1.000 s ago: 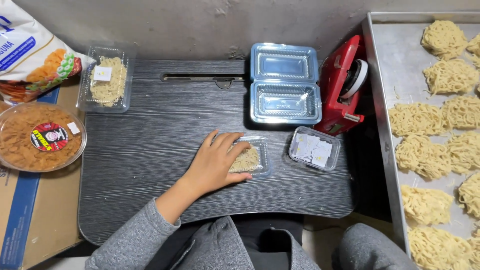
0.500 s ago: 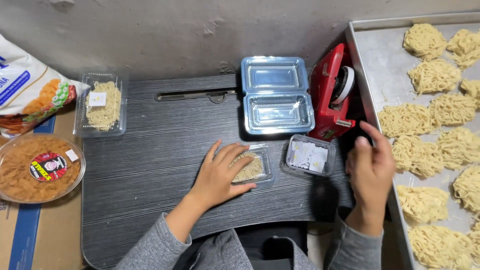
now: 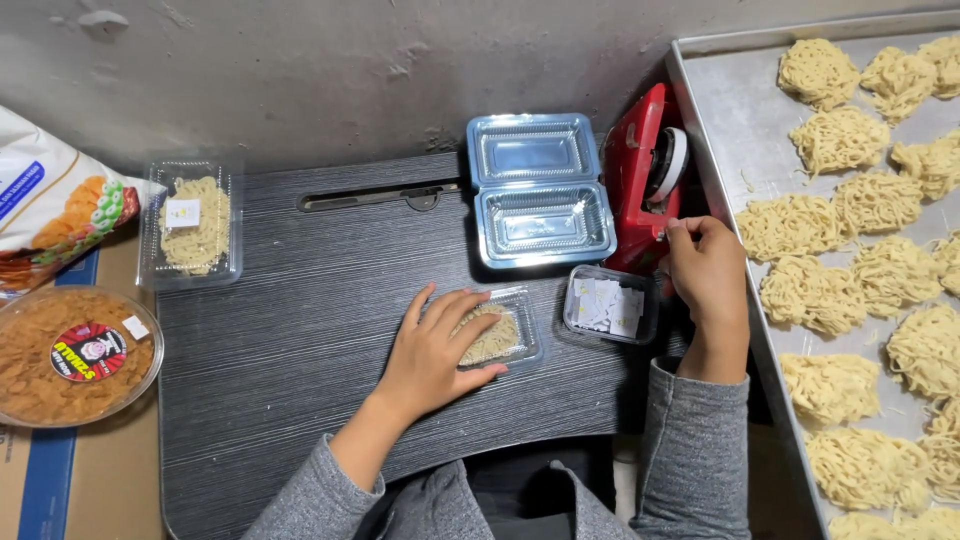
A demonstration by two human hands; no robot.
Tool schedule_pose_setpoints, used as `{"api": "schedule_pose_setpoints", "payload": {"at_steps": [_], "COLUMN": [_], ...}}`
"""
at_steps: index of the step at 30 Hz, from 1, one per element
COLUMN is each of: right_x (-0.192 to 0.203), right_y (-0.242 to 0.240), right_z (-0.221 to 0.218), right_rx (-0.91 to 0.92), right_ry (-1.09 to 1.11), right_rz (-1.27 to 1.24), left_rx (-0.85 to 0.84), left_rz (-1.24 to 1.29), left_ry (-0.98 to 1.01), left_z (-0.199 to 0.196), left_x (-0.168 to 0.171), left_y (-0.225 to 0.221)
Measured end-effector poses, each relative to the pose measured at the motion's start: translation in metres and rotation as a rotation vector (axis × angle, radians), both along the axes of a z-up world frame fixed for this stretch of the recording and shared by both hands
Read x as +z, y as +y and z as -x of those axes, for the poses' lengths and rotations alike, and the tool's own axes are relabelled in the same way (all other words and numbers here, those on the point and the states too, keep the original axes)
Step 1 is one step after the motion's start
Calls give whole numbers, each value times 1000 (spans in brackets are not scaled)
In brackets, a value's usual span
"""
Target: The person places small white labels onto clear plastic containers holding portions of dried noodles. They use a red handheld tape dispenser to apply tape over the labels, then press the tape down to secure the labels. The process is repeated for multiple containers on a dark work surface.
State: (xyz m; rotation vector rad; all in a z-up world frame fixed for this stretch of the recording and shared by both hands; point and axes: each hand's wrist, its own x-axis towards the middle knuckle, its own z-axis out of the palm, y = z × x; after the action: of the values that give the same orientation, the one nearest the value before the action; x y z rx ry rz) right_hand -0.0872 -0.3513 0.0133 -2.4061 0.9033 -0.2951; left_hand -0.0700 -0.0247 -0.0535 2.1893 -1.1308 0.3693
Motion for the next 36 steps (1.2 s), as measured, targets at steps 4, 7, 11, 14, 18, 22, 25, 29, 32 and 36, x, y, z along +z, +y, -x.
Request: {"api": "schedule_pose_setpoints", "payload": {"at_steps": [4,7,11,14,18,22,25,29,32,36], "right_x": [-1,2,6,0,-18,-20,-26,-35,-40,-31], "right_y": [3,7,5,16,18,33,40,41,39,40], "right_z": [0,2,8,13,17,19,21,19,14,16], "right_rx": [-13,-7,6,-20,-35,-73,-95,-115,-132,-152], "right_ry": [-207,-342,-479,-436,-517,-598,-681,-772,-832,-915], "right_rz": [-286,-451,-601,-596,-669,-773,-857,-857,-874,-944], "left_rx": [3,-1,-2,-5,-9,-28,-47,-46,-48,-48], "left_rz": [10,7,10,-3,-10,-18,-25,-40,-20,-30], "left_ry": [-5,3,9,28,23,-17,-45,-41,-39,-48], "left_z": [0,0,0,0,-1,-3,-3,-4,-4,-4], "left_x": [-1,-1,-4,-3,-5,5,9,9,9,10], "left_y": [0,0,0,1,0,3,4,4,4,3]}}
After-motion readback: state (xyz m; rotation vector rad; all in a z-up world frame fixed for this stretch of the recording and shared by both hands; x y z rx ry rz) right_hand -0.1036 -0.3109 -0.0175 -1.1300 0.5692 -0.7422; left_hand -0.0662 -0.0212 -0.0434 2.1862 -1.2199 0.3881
